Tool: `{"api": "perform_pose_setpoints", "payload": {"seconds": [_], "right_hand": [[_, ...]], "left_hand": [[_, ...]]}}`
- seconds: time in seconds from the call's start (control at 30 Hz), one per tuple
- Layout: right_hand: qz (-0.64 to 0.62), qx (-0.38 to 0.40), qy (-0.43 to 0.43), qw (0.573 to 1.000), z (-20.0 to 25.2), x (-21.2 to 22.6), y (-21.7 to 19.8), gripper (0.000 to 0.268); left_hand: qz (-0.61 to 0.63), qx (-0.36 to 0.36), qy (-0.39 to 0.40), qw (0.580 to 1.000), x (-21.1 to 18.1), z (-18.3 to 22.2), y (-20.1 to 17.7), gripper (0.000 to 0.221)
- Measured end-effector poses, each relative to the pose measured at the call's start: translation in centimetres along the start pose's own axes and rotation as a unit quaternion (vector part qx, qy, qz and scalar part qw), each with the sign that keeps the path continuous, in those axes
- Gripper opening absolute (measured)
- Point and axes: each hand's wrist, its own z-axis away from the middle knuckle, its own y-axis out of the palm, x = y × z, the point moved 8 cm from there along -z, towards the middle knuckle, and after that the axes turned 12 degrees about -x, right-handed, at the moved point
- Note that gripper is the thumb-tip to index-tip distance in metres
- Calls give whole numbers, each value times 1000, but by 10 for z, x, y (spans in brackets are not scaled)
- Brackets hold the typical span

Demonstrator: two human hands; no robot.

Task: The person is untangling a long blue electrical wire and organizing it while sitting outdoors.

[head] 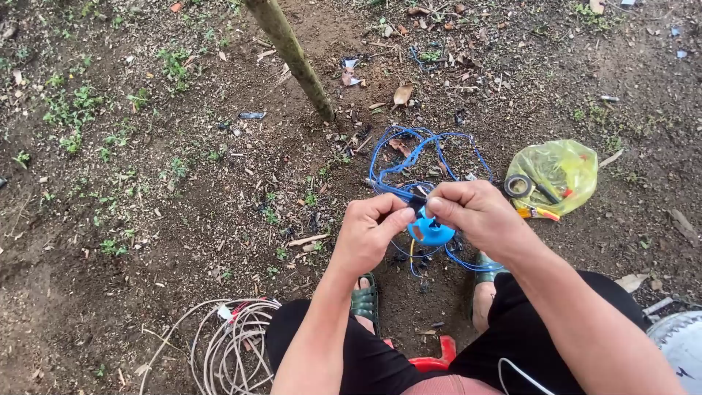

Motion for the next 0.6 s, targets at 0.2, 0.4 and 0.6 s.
{"api": "perform_pose_setpoints", "payload": {"seconds": [0.2,0.4,0.6], "right_hand": [[142,-29,-46,988,-6,7,-1,33],[331,-21,-105,938,-7,0,12,28],[467,-5,-141,873,-3,-11,26,22]], "left_hand": [[-43,8,17,999,-13,8,-5,25],[-180,-63,133,973,-44,5,-20,23],[-115,-103,36,987,-10,6,-32,20]]}}
